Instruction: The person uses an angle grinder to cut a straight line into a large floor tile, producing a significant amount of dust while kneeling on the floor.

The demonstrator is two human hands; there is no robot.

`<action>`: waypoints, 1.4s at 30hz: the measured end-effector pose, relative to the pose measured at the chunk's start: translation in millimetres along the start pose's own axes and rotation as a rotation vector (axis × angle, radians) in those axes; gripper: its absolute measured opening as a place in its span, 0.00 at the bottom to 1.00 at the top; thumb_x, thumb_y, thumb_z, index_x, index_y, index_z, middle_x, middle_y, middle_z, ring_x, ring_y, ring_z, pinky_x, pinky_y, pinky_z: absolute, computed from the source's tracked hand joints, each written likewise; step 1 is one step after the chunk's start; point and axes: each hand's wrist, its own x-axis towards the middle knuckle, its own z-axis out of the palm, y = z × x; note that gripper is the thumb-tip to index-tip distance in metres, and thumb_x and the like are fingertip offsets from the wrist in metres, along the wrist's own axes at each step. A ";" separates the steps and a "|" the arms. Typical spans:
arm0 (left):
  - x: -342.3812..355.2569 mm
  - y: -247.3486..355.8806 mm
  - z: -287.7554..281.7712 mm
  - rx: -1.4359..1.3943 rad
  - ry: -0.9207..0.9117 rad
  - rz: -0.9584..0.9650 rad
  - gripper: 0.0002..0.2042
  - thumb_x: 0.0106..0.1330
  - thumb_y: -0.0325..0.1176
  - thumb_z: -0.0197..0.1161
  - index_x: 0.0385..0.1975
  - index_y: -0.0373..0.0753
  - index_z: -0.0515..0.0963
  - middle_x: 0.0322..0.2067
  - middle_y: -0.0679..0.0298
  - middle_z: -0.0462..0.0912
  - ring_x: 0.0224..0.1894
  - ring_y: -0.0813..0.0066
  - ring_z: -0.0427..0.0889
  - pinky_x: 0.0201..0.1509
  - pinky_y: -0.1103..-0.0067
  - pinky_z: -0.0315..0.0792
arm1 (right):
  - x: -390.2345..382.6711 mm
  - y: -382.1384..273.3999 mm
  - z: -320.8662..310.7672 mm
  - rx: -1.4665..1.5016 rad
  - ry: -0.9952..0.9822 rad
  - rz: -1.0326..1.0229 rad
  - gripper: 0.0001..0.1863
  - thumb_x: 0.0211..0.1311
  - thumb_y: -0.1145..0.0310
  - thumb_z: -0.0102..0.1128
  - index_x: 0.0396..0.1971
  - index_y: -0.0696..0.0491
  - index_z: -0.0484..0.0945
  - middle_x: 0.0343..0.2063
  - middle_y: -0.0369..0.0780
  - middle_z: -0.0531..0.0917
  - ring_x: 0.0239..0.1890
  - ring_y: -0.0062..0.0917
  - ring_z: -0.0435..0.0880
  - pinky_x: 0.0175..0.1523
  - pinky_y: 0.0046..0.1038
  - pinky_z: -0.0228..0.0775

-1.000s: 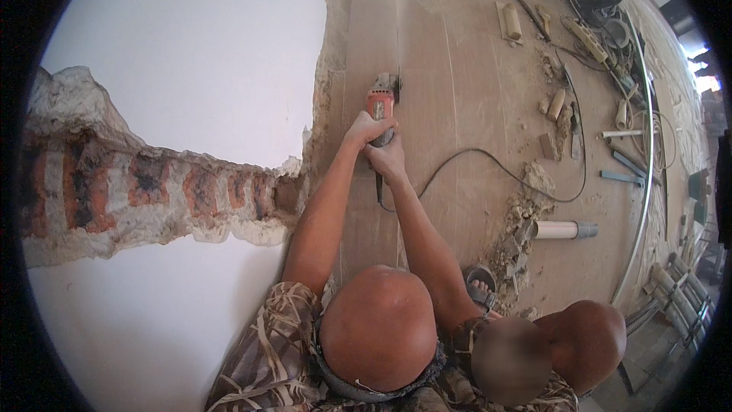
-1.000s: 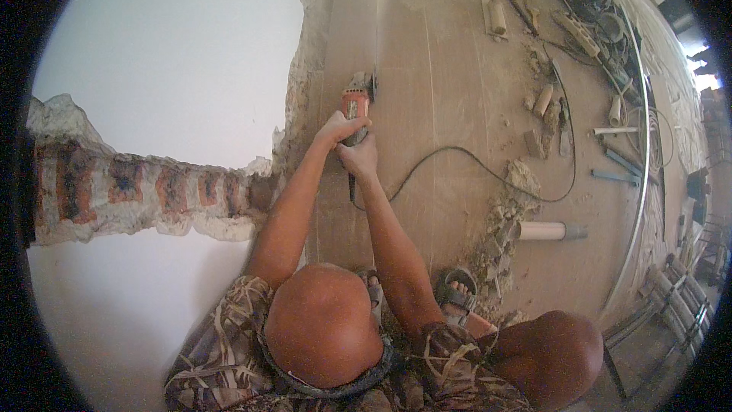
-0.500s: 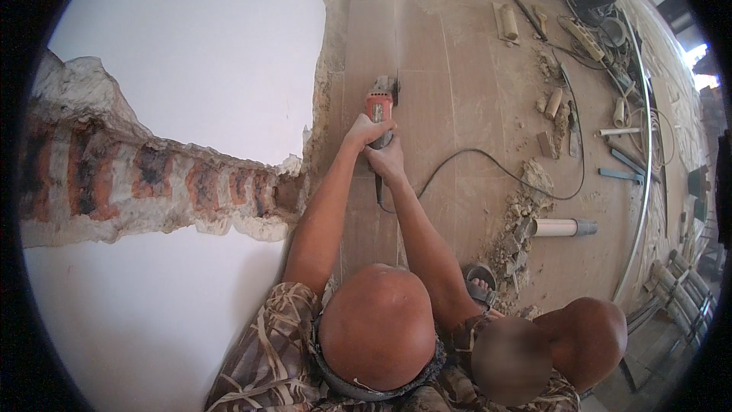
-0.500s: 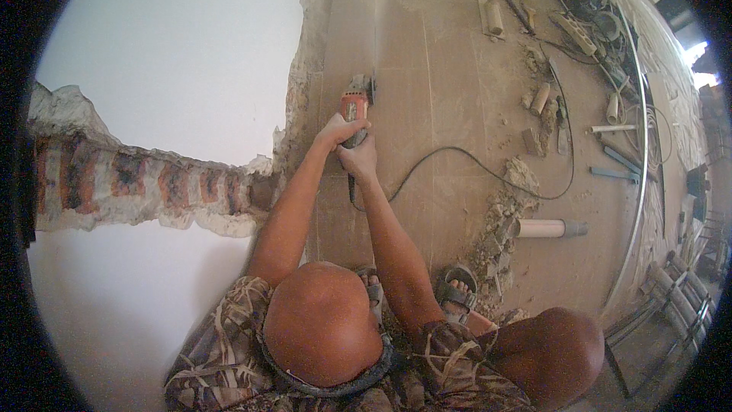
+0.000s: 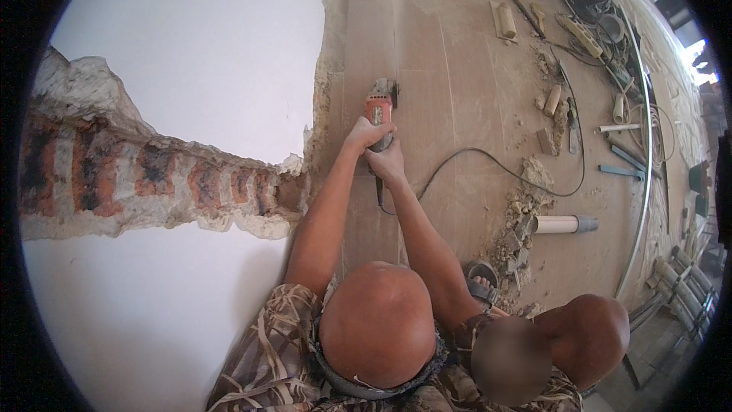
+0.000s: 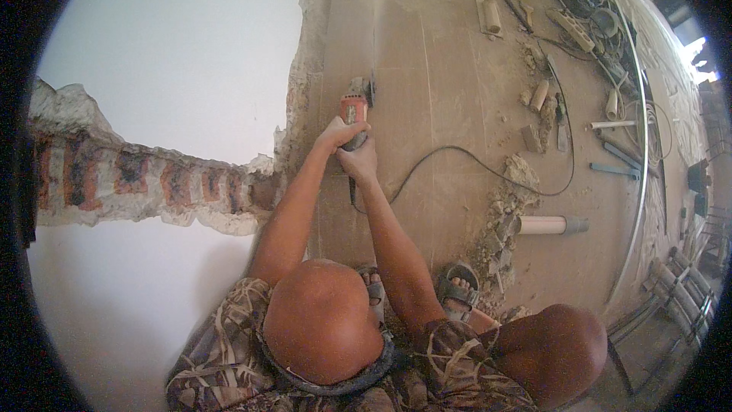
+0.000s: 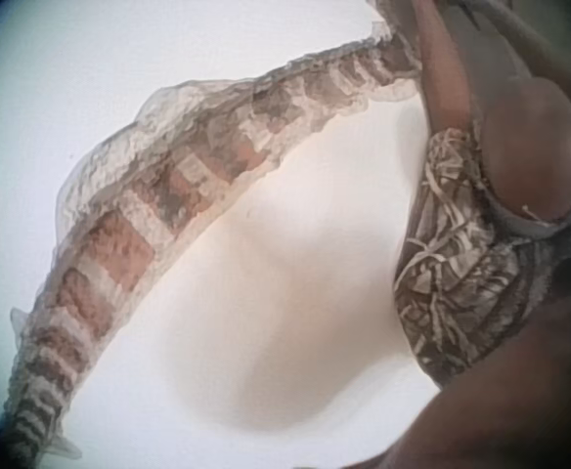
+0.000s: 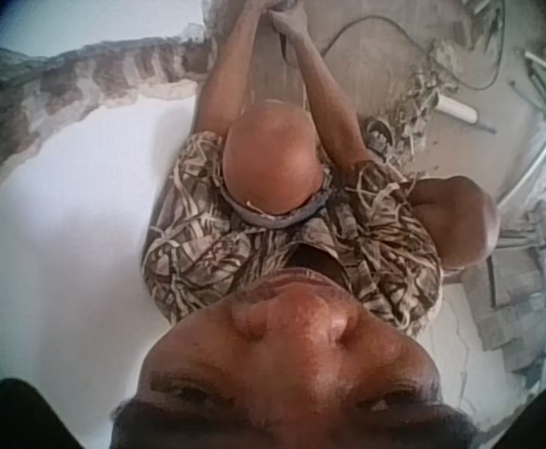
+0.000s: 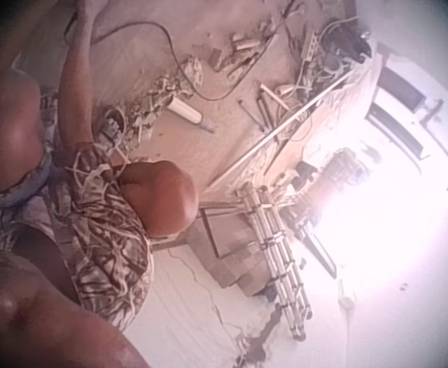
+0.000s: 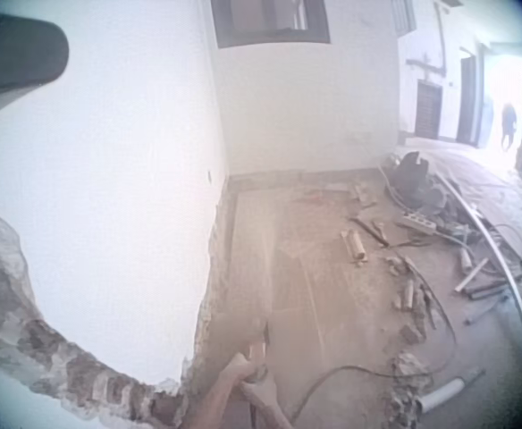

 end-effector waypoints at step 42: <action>-29.3 0.9 12.1 -0.040 -0.060 0.020 0.40 0.42 0.49 0.73 0.47 0.19 0.68 0.40 0.47 0.79 0.41 0.62 0.82 0.42 0.70 0.76 | -17.3 20.4 -11.7 0.046 0.011 -0.058 0.37 0.40 0.61 0.73 0.50 0.60 0.67 0.35 0.43 0.81 0.31 0.25 0.82 0.33 0.27 0.73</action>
